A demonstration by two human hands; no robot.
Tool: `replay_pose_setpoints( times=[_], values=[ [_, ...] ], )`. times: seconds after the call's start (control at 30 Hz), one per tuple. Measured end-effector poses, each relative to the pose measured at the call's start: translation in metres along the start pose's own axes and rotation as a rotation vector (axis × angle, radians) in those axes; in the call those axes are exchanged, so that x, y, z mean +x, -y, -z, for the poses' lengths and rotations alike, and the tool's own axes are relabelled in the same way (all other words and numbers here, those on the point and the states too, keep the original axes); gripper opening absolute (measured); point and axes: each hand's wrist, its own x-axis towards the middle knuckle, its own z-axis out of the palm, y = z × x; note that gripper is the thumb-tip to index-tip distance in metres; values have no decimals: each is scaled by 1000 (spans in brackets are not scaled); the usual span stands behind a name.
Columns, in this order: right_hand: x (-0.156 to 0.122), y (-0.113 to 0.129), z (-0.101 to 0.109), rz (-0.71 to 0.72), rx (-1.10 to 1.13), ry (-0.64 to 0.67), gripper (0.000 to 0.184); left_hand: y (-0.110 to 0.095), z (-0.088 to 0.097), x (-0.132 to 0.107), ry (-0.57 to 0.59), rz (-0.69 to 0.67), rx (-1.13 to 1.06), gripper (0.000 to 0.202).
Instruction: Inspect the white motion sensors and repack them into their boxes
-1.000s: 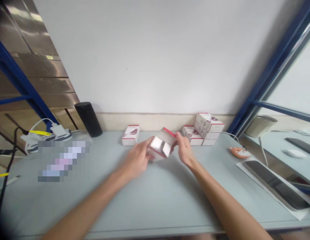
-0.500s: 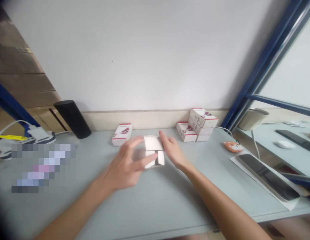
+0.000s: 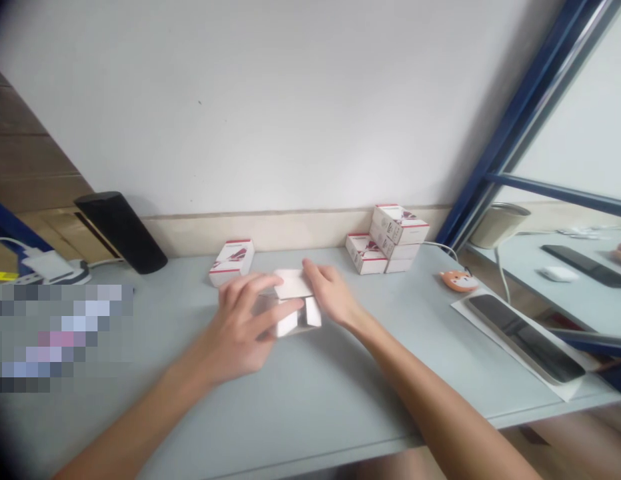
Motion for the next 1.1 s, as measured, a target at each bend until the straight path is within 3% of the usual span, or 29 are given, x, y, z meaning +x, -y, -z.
replay_pose_setpoints(
  times=[0.17, 0.27, 0.33, 0.57, 0.7, 0.87, 1.1],
  values=[
    [-8, -4, -5, 453, -135, -286, 25, 4, -2, -2, -50, 76, 56, 55],
    [-19, 0, -10, 698, -310, -226, 16, 9, -4, -4, -66, 142, 64, 50],
    [-25, 4, -13, 765, -402, -182, 20, 11, -6, -5, -73, 167, 51, 47],
    [-26, 8, -11, 887, -524, -273, 24, 9, -13, -3, -197, 197, -43, 34],
    [-20, 3, -5, 973, -645, -385, 27, 9, -13, -3, -167, 239, -95, 32],
    [-11, -3, 4, 892, -714, -545, 25, 15, -11, -3, -222, 220, -42, 29],
    [-10, -6, -4, 777, -687, -375, 23, 23, -13, -6, -226, 81, -11, 37]
  ],
)
